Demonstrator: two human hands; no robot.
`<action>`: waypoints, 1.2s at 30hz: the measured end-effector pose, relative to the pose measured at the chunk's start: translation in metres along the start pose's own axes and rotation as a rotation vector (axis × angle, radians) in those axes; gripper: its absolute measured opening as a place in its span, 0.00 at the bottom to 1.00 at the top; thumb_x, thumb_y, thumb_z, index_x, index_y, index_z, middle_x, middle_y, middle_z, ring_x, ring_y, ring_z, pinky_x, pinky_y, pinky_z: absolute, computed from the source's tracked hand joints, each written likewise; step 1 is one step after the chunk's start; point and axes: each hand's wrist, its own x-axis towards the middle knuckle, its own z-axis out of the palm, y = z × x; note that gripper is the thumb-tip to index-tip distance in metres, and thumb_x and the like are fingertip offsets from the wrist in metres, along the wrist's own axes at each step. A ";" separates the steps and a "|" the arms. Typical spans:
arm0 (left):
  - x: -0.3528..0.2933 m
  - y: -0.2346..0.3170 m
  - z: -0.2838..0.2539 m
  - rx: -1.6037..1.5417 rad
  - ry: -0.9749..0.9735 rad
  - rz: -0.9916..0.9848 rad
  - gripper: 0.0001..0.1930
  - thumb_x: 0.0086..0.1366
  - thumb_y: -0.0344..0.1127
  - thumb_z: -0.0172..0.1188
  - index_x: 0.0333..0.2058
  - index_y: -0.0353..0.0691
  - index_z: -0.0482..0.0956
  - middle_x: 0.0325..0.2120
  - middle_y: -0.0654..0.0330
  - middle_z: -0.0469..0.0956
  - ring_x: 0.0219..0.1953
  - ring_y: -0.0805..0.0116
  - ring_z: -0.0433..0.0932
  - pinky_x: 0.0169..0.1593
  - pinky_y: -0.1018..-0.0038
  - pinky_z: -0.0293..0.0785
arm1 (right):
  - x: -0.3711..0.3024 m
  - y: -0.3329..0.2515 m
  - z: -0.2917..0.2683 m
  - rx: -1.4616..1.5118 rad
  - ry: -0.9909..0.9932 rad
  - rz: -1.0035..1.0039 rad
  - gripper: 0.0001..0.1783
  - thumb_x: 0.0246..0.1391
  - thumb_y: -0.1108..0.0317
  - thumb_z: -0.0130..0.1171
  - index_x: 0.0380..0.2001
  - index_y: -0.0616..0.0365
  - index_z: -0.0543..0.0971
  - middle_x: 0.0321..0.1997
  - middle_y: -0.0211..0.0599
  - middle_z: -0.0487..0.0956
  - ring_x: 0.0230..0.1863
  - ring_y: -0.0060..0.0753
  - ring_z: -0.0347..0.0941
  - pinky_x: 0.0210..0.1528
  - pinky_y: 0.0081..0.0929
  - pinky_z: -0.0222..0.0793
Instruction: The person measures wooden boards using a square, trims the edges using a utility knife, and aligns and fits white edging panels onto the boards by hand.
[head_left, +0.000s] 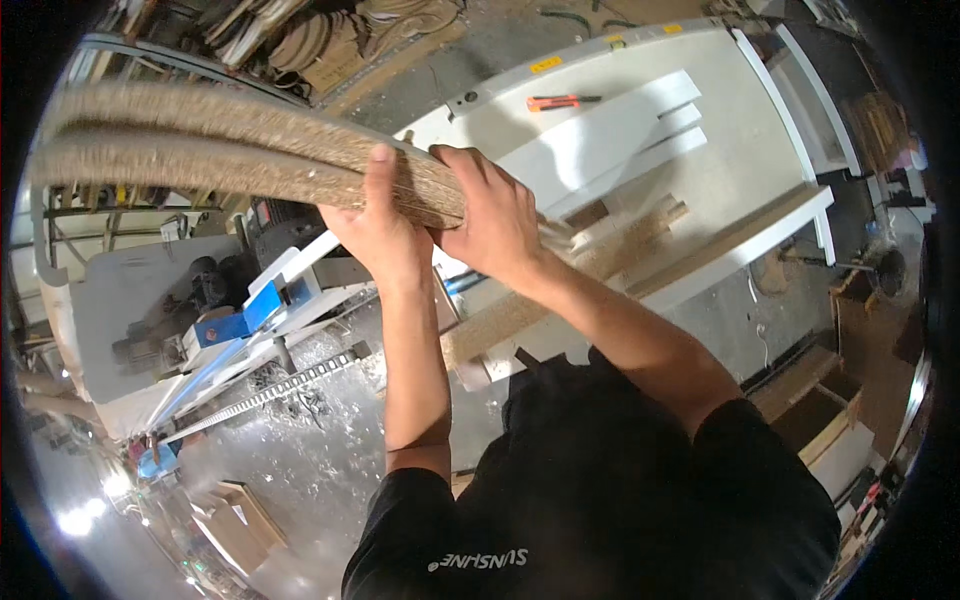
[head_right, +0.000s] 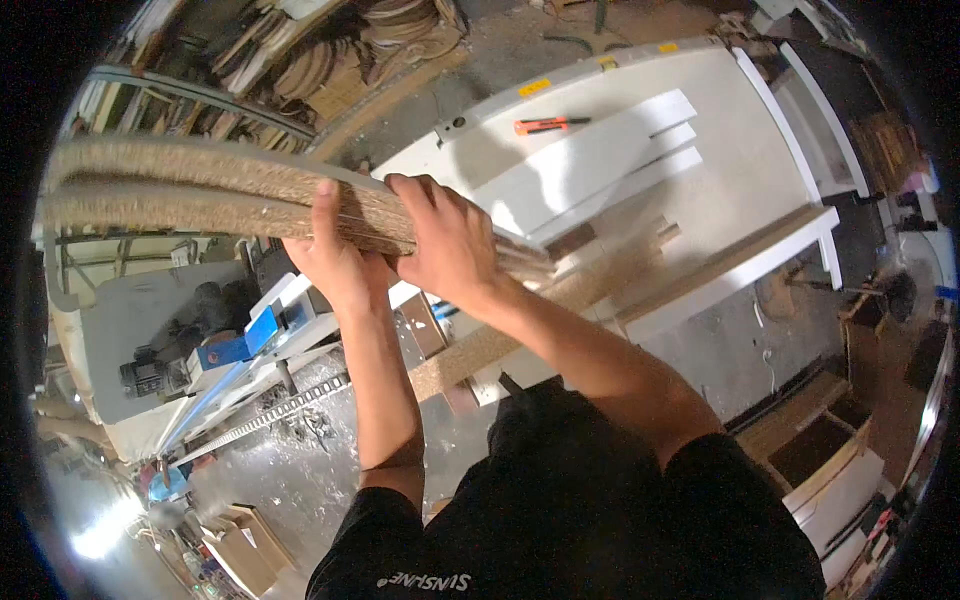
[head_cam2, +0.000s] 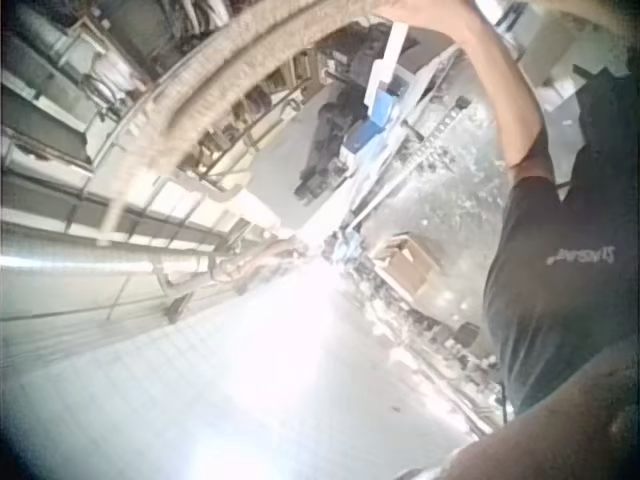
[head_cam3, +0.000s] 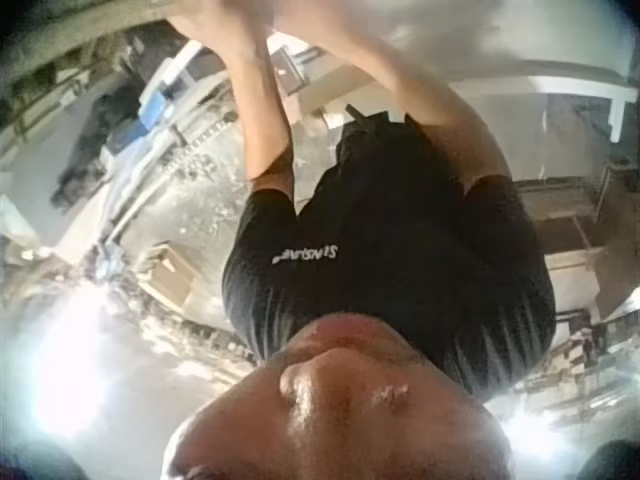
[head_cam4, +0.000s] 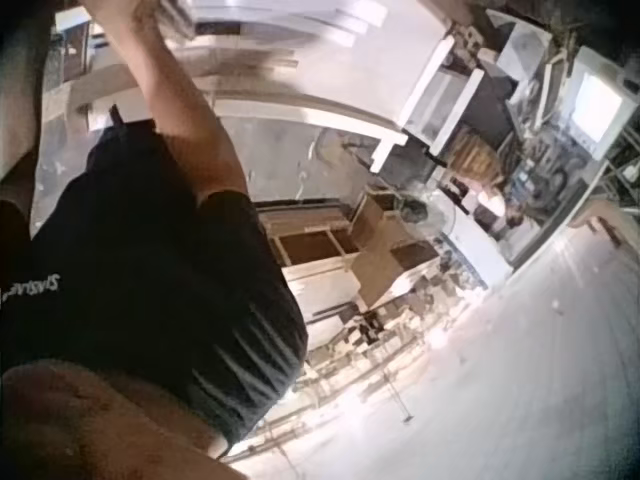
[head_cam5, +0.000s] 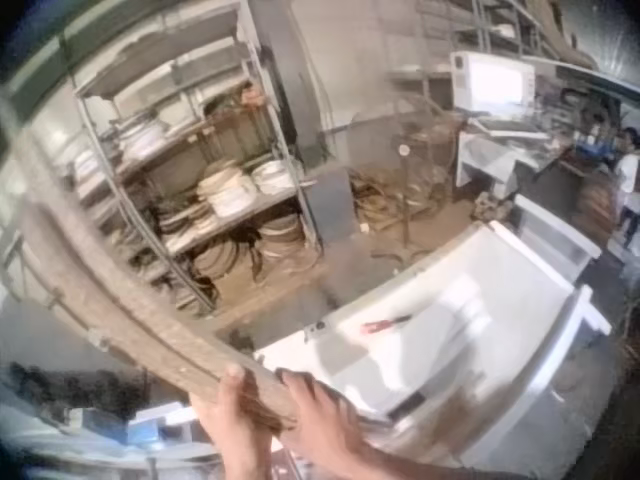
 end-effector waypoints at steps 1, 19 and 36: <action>-0.006 -0.002 -0.006 -0.030 0.025 -0.011 0.22 0.73 0.29 0.68 0.61 0.31 0.71 0.49 0.52 0.81 0.48 0.60 0.84 0.52 0.62 0.84 | -0.002 0.005 -0.002 -0.014 -0.026 -0.047 0.45 0.37 0.68 0.79 0.63 0.53 0.74 0.51 0.46 0.84 0.50 0.59 0.84 0.49 0.53 0.83; -0.160 -0.142 -0.169 -0.258 -0.032 -0.642 0.26 0.72 0.54 0.72 0.60 0.45 0.79 0.58 0.65 0.81 0.67 0.63 0.74 0.76 0.51 0.64 | -0.041 0.139 -0.063 -0.383 -0.743 -0.341 0.37 0.38 0.62 0.79 0.57 0.50 0.80 0.48 0.33 0.86 0.47 0.44 0.88 0.45 0.46 0.85; -0.160 -0.120 -0.149 1.566 -0.634 0.239 0.42 0.62 0.53 0.78 0.69 0.42 0.72 0.55 0.44 0.77 0.59 0.42 0.76 0.67 0.46 0.68 | -0.049 0.237 -0.069 -0.487 -1.017 -0.363 0.37 0.41 0.67 0.77 0.59 0.54 0.80 0.48 0.43 0.87 0.46 0.50 0.87 0.45 0.47 0.86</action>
